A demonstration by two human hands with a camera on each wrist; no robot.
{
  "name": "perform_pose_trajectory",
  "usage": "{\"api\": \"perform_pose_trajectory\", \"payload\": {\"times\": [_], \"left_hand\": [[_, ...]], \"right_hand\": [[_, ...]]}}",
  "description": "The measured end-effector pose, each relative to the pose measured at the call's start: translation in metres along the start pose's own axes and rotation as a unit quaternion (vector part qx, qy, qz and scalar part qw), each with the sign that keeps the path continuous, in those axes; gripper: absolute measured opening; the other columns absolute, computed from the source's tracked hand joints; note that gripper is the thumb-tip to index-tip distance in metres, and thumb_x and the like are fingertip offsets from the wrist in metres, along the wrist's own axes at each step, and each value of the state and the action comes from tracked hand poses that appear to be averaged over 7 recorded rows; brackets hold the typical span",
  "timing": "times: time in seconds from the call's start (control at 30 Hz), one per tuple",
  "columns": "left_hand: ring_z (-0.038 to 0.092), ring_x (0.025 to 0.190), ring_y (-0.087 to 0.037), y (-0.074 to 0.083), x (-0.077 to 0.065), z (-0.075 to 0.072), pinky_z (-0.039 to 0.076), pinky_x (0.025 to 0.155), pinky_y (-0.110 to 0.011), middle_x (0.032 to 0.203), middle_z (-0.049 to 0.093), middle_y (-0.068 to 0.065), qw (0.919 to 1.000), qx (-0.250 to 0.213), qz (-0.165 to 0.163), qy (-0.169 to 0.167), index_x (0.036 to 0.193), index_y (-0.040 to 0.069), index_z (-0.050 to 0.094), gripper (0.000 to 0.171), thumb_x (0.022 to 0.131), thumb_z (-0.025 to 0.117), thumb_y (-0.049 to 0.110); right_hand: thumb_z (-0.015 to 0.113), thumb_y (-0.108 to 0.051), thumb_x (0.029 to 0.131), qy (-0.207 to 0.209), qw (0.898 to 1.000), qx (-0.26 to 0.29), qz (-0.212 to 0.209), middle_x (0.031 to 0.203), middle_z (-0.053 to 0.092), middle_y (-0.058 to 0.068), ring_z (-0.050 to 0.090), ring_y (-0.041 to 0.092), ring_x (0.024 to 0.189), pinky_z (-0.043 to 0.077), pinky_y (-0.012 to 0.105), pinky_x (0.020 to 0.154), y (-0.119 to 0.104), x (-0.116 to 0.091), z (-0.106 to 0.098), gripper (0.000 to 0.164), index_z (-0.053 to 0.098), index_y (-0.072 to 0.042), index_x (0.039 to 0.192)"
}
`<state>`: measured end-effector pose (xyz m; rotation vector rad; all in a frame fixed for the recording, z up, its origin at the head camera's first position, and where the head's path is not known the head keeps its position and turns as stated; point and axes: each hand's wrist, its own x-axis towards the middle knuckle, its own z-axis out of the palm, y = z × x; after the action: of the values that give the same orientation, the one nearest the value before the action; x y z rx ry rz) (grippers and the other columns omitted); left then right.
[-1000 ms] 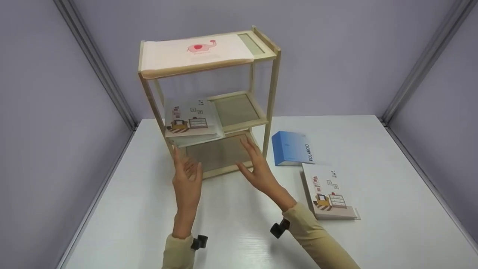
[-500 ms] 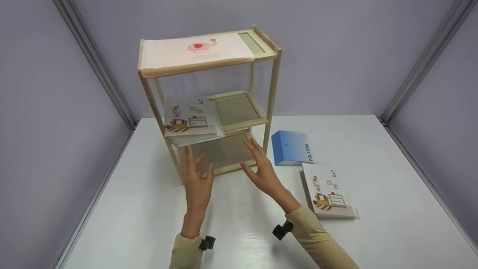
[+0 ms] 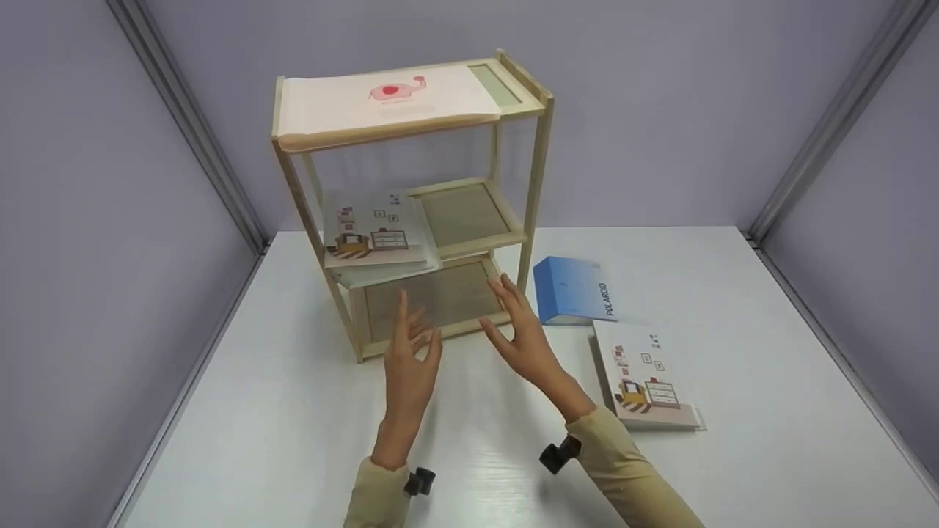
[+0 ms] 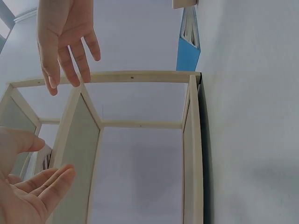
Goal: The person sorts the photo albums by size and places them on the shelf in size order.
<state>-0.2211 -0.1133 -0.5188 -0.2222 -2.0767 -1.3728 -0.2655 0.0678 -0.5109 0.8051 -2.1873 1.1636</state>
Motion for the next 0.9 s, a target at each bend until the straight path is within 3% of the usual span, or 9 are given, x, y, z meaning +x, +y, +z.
{"api": "perform_pose_trajectory", "payload": {"times": [0.1,0.3,0.6,0.9], "left_hand": [[0.059,0.108,-0.024,0.0,-0.001,0.005,0.052,0.085,-0.03,0.127,0.055,-0.01,1.0,-0.002,0.0,-0.008,0.149,0.029,0.016,0.076,0.09,0.062,0.016],[0.059,0.109,-0.022,0.0,-0.003,0.012,0.052,0.086,-0.031,0.127,0.055,-0.011,0.9999,0.003,0.0,-0.014,0.149,0.028,0.017,0.077,0.089,0.063,0.014],[0.058,0.109,-0.029,-0.002,-0.005,0.019,0.051,0.087,-0.038,0.124,0.053,-0.017,0.9994,0.003,0.007,-0.033,0.149,0.016,0.018,0.075,0.089,0.062,0.011],[0.058,0.108,-0.022,-0.004,-0.009,0.028,0.051,0.088,-0.037,0.123,0.054,-0.011,0.9986,0.011,-0.016,-0.049,0.149,0.021,0.017,0.075,0.089,0.062,0.015]], "right_hand": [[0.061,-0.019,0.09,0.002,1.0,0.001,0.006,0.145,0.032,0.019,0.032,0.033,0.134,0.035,0.054,0.101,0.002,-0.002,-0.001,0.055,0.04,-0.004,0.138],[0.059,-0.021,0.092,-0.015,0.999,0.011,0.036,0.147,0.03,0.018,0.029,0.034,0.136,0.032,0.054,0.104,0.005,-0.005,-0.006,0.055,0.038,-0.011,0.141],[0.061,-0.019,0.091,-0.007,0.999,0.011,0.051,0.145,0.03,0.022,0.029,0.036,0.135,0.032,0.055,0.103,0.012,-0.01,-0.013,0.056,0.039,-0.011,0.141],[0.062,-0.016,0.09,0.01,0.998,0.003,0.068,0.141,0.035,0.024,0.032,0.037,0.133,0.032,0.054,0.104,0.02,-0.016,-0.019,0.053,0.041,-0.006,0.138]]}}
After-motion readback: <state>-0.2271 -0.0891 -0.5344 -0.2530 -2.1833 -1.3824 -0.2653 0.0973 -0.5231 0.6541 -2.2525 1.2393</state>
